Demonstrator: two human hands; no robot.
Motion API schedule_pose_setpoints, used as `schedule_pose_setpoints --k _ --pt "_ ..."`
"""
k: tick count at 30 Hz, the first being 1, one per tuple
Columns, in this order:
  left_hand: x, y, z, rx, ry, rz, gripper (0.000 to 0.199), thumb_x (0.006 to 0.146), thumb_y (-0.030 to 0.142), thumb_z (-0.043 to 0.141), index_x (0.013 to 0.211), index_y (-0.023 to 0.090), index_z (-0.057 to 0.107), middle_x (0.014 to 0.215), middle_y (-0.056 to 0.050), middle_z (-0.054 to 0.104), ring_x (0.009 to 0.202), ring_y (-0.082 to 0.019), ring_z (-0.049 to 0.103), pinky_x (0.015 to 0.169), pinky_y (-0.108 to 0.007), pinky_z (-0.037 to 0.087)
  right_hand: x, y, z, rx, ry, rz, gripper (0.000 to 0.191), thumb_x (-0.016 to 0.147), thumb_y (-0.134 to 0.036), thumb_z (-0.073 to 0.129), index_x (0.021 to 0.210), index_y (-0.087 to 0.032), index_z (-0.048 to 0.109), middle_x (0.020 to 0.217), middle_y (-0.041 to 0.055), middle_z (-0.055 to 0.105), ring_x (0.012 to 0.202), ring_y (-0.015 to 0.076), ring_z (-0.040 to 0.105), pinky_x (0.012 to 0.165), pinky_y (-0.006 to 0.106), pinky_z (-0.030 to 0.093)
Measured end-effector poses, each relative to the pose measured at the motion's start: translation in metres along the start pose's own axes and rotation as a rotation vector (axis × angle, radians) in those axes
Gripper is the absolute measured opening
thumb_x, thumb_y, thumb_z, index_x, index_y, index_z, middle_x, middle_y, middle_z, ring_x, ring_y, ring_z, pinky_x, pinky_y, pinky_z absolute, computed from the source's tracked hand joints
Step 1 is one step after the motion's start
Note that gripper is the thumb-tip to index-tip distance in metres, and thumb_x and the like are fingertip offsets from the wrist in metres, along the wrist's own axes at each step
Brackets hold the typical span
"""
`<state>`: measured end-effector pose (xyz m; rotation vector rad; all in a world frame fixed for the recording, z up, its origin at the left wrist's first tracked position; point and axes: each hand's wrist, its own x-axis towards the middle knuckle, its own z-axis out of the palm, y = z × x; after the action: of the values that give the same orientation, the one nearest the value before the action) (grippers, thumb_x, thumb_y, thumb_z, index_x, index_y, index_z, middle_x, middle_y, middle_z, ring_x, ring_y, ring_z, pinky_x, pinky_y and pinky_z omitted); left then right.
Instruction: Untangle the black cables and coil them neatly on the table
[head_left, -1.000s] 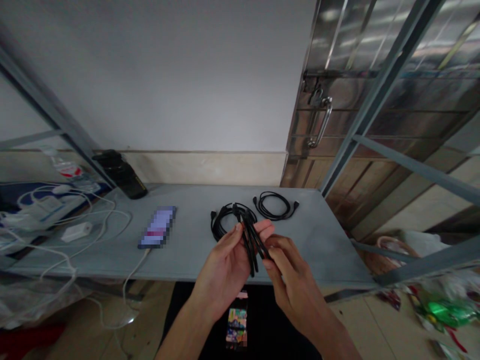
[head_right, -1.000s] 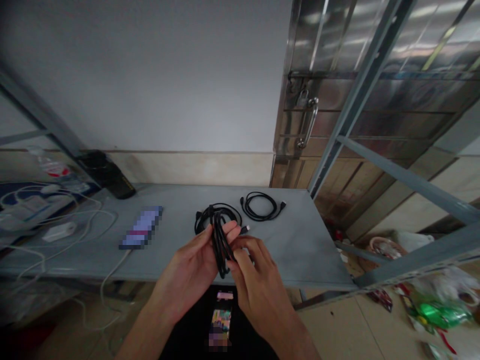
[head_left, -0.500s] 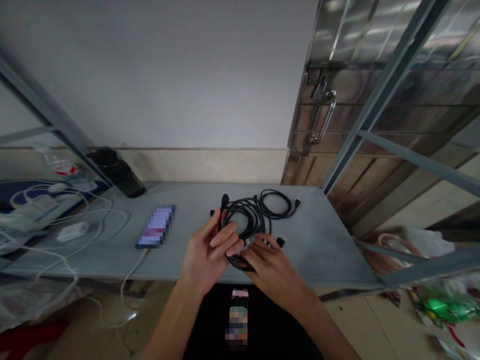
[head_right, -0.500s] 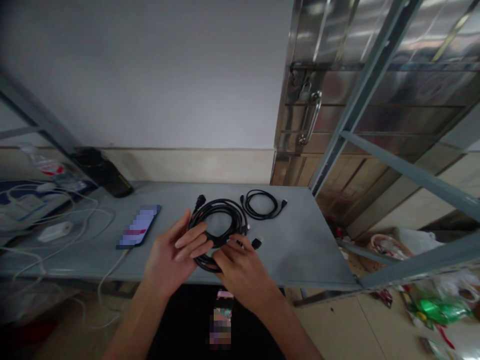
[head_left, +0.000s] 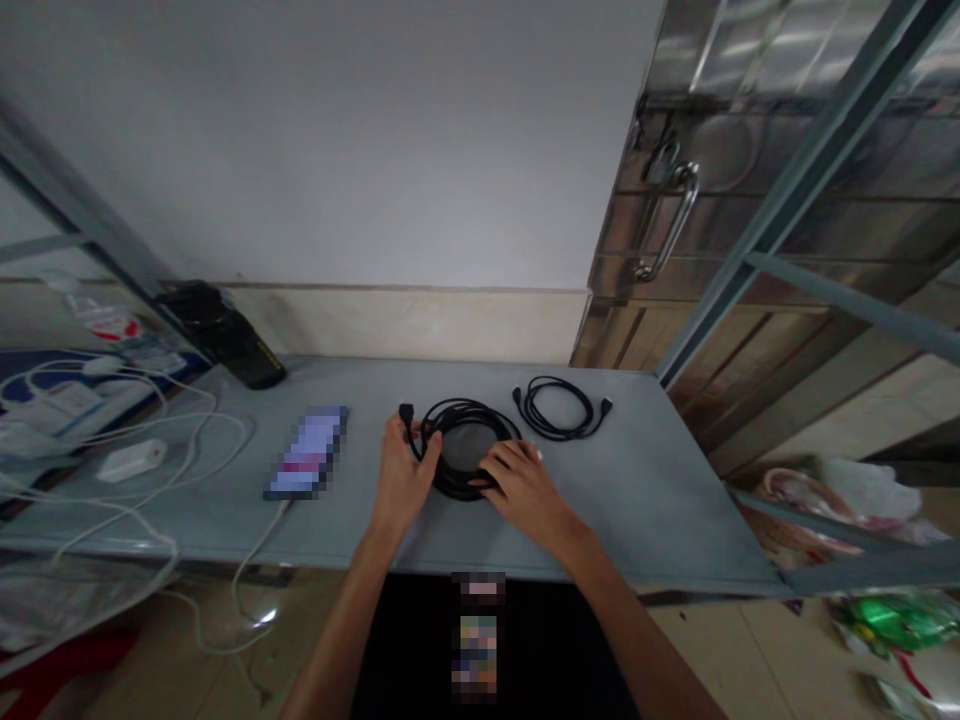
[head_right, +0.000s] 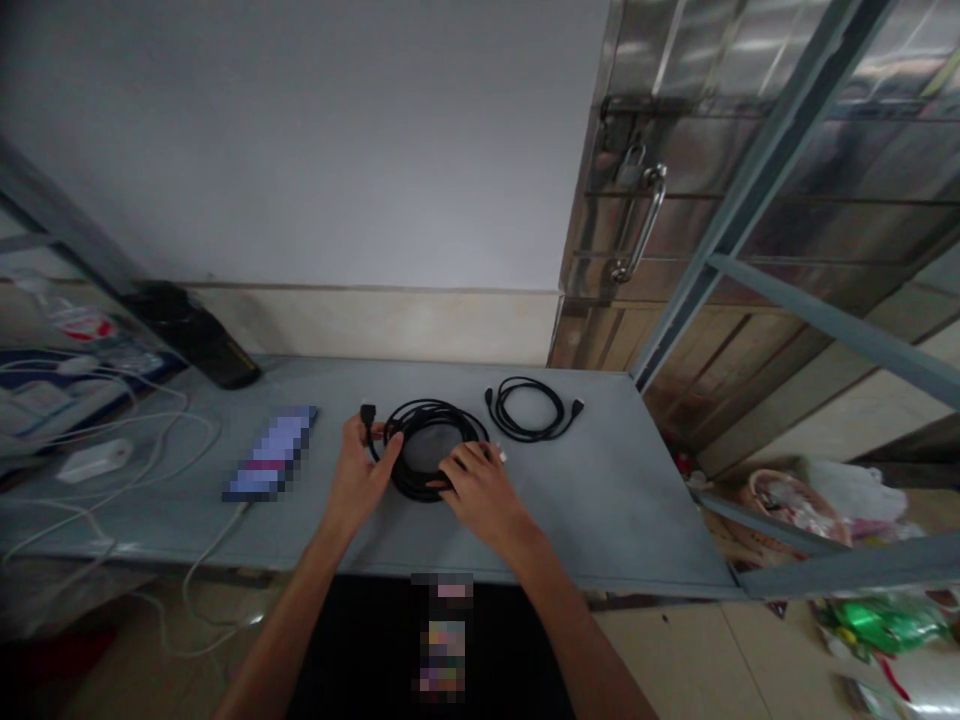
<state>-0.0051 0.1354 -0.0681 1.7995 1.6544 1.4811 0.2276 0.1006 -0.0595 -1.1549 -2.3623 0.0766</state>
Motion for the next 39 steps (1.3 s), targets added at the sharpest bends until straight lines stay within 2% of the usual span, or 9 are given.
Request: schedule_pose_setpoints --k 4,8,14,18,21,25,29,32,39 --pt "-0.01 -0.013 -0.004 0.212 0.039 0.082 0.062 0.107 0.057 0.064 0.151 0.014 0.053 0.139 -0.024 0.064 0.136 -0.042 0.061 0.118 -0.068 0.048 -0.01 0.003 0.012 0.134 0.04 0.019 0.052 0.094 -0.057 0.092 0.126 -0.023 0.07 0.133 0.0097 0.072 0.131 0.0305 0.064 0.114 0.049 0.052" --pt "-0.018 0.008 -0.01 0.269 0.096 0.248 0.067 0.108 0.046 0.071 0.164 0.018 0.048 0.159 -0.024 0.056 0.15 -0.042 0.053 0.126 -0.067 0.043 -0.012 0.004 0.015 0.163 0.041 0.034 0.049 0.097 -0.055 0.09 0.128 -0.023 0.069 0.135 0.0104 0.071 0.133 0.0317 0.063 0.115 0.051 0.051" --pt "-0.026 0.026 -0.011 0.209 -0.276 0.576 0.016 0.112 0.025 0.064 0.125 0.024 0.074 0.127 -0.009 0.078 0.125 -0.029 0.07 0.118 -0.053 0.053 -0.012 0.001 0.013 0.197 0.082 0.055 0.042 0.104 -0.05 0.084 0.131 -0.023 0.066 0.134 0.012 0.07 0.132 0.0327 0.063 0.115 0.054 0.051" --pt "-0.028 0.026 -0.011 0.197 -0.357 0.558 0.014 0.112 0.029 0.066 0.118 0.023 0.077 0.108 -0.007 0.081 0.107 -0.028 0.072 0.113 -0.054 0.054 -0.013 0.009 -0.003 0.279 0.203 0.036 0.066 0.097 -0.057 0.088 0.145 -0.022 0.06 0.147 0.0172 0.063 0.141 0.0349 0.058 0.122 0.055 0.048" --pt "-0.029 0.025 -0.012 0.175 -0.37 0.545 0.015 0.108 0.036 0.074 0.116 0.024 0.079 0.108 -0.009 0.081 0.108 -0.03 0.073 0.112 -0.055 0.053 -0.006 0.038 -0.024 0.189 0.213 0.056 0.068 0.102 -0.058 0.081 0.152 -0.02 0.056 0.154 0.0197 0.06 0.146 0.0366 0.055 0.125 0.057 0.044" --pt "-0.031 0.021 -0.012 0.178 -0.372 0.553 0.032 0.099 0.048 0.086 0.119 0.024 0.079 0.111 -0.009 0.08 0.116 -0.033 0.073 0.118 -0.059 0.05 0.009 0.095 -0.042 -0.101 0.076 0.208 0.06 0.107 -0.055 0.076 0.15 -0.016 0.061 0.151 0.0213 0.064 0.141 0.041 0.058 0.12 0.06 0.045" --pt "-0.032 0.016 -0.011 0.203 -0.37 0.559 0.046 0.091 0.056 0.093 0.12 0.023 0.079 0.112 -0.01 0.08 0.119 -0.035 0.072 0.118 -0.06 0.05 0.013 0.132 -0.036 -0.19 -0.054 0.241 0.048 0.104 -0.052 0.082 0.131 -0.013 0.072 0.135 0.0202 0.072 0.128 0.0392 0.066 0.115 0.056 0.048" --pt "-0.031 0.014 -0.01 0.238 -0.391 0.55 0.042 0.091 0.053 0.094 0.116 0.024 0.079 0.11 -0.009 0.081 0.116 -0.035 0.072 0.117 -0.059 0.051 0.007 0.136 -0.023 -0.167 -0.052 0.237 0.03 0.111 -0.046 0.073 0.115 -0.015 0.075 0.125 0.0157 0.075 0.122 0.0335 0.068 0.111 0.048 0.05" --pt "-0.031 0.015 -0.006 0.233 -0.383 0.503 0.03 0.093 0.045 0.093 0.111 0.026 0.079 0.105 -0.007 0.081 0.11 -0.035 0.072 0.116 -0.06 0.049 -0.003 0.127 -0.012 -0.124 -0.033 0.229 0.027 0.111 -0.045 0.074 0.112 -0.018 0.073 0.117 0.0122 0.078 0.115 0.0292 0.072 0.107 0.042 0.051"
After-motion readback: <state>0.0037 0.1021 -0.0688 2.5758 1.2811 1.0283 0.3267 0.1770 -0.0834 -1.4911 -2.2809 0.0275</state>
